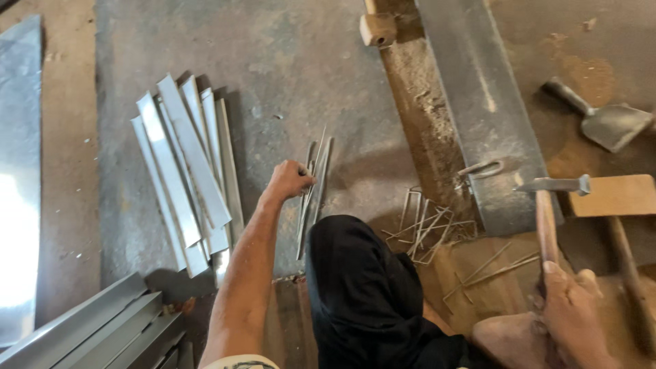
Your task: The person sits on the floor and hand-forges U-shaped fasteners from thin metal rods. They hold a rod on a steel plate with tongs, hammer the rod over a form to bend it, reposition the piece, and set finished bent pieces aside with a pile of completed ones.
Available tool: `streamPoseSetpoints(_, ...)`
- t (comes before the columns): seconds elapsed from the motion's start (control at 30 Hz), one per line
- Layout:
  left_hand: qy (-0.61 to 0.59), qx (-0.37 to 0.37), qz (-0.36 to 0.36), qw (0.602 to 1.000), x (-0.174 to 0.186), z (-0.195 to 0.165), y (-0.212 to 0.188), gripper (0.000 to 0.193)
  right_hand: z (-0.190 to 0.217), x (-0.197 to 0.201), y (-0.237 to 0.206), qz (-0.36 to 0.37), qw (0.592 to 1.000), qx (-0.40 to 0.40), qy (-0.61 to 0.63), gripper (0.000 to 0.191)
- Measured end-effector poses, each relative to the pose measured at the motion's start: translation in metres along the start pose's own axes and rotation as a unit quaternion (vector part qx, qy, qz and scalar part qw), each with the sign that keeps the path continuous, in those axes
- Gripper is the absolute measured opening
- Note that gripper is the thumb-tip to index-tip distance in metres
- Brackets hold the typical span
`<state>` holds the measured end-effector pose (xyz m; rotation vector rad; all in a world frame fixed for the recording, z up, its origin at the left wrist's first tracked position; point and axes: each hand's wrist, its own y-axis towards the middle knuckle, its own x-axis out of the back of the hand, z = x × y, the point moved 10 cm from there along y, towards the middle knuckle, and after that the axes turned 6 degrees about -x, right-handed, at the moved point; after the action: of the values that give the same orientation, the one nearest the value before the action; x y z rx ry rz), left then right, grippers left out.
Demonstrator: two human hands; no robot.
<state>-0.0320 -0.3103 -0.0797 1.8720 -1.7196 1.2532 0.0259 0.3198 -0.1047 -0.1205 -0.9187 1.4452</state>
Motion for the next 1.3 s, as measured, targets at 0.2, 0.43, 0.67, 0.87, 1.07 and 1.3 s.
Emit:
streamPoseSetpoints(0.2, -0.231, -0.026, -0.010, 0.973, 0.027, -0.016, -0.012, 0.013, 0.023, 0.010, -0.001, -0.086, 0.974, 0.188, -0.090, 0.056)
streamPoseSetpoints(0.43, -0.494, -0.045, 0.022, 0.868, 0.017, -0.138, -0.013, 0.036, -0.005, 0.011, 0.001, -0.055, 0.998, -0.007, 0.035, 0.049)
streamPoseSetpoints(0.67, -0.610, -0.083, 0.099, 0.781, -0.093, -0.276, 0.016, 0.019, 0.056, 0.007, -0.025, -0.065, 0.981, 0.170, -0.066, 0.040)
streamPoseSetpoints(0.87, -0.596, -0.050, 0.091, 0.796, -0.146, -0.290, 0.046, 0.019, 0.050, 0.000, -0.022, -0.025, 0.992, 0.124, 0.021, 0.048)
streamPoseSetpoints(1.07, -0.601, -0.041, 0.051, 0.797, -0.164, -0.267, 0.064, 0.016, 0.021, -0.014, -0.021, 0.064, 0.987, -0.023, 0.145, 0.040)
streamPoseSetpoints(1.3, -0.442, -0.142, -0.050, 0.884, -0.148, -0.283, 0.070, 0.016, 0.105, 0.012, -0.060, -0.144, 0.948, 0.248, -0.136, 0.031)
